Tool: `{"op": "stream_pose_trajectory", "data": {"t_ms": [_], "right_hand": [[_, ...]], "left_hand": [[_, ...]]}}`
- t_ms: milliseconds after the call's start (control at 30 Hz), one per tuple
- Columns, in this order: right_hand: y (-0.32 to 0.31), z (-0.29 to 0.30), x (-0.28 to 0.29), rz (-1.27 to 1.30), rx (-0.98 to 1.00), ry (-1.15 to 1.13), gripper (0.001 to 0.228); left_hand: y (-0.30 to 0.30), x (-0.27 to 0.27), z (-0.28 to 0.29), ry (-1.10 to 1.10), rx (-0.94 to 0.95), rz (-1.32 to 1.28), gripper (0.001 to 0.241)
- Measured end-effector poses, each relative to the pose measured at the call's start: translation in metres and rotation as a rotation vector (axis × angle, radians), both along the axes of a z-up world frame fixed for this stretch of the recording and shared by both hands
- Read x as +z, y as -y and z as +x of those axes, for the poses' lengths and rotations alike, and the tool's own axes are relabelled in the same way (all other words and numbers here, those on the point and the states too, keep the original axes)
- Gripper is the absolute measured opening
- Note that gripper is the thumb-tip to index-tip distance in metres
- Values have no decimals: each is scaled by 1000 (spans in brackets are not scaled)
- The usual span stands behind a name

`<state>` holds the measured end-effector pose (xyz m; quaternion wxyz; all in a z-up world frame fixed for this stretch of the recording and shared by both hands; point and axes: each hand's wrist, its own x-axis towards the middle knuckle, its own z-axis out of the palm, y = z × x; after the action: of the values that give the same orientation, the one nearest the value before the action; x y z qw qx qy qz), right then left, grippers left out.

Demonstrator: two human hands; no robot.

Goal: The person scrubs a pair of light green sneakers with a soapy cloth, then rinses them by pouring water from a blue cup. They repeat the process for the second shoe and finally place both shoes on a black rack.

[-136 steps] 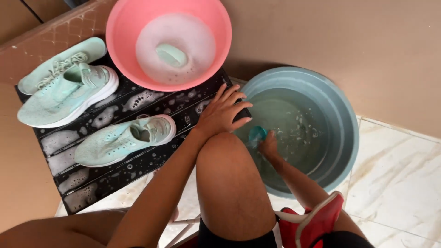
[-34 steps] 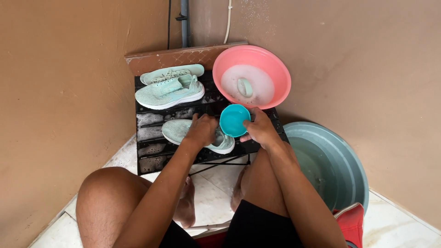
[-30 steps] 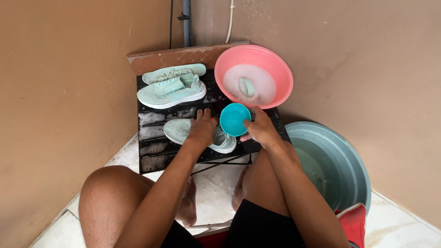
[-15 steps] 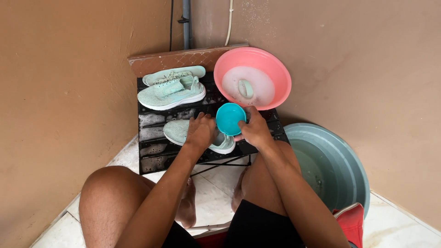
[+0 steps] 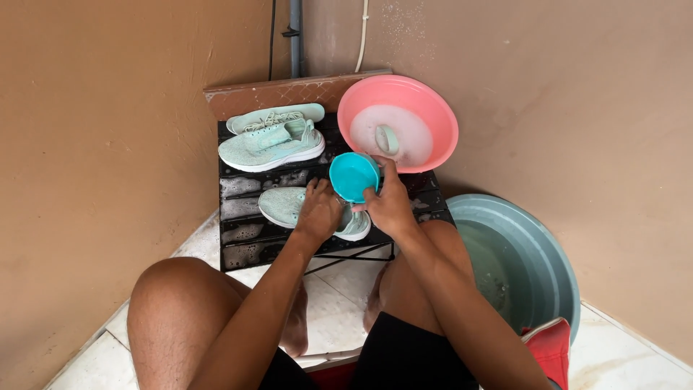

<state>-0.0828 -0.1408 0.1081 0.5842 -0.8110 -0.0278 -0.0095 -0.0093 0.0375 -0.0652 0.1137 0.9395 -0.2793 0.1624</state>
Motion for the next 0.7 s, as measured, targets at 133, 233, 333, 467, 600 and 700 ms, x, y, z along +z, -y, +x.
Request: {"op": "stream_pose_trajectory", "data": {"t_ms": [133,233,333,467,600,700], "right_hand": [[-9,2,-5,-31,32,63,74],[-12,1,-8,-21,60,104,74],[-13,3,-11,-53,54,122,76],[-11,6,-18,-98,45,215,84],[-6,6,-19,-46,44,242,89],[-8,6,-19,-56,30,254,89]], "left_hand": [[9,-16,5,-215,-48,-81,41],[6,-4,5,-315,0,-95,53],[3,9,1,-412,220,-56,63],[5,17,0,-397,300,-93,65],[16,-37,21,-381,334,-53,45],[17,-16,9,-312,304,9,39]]}}
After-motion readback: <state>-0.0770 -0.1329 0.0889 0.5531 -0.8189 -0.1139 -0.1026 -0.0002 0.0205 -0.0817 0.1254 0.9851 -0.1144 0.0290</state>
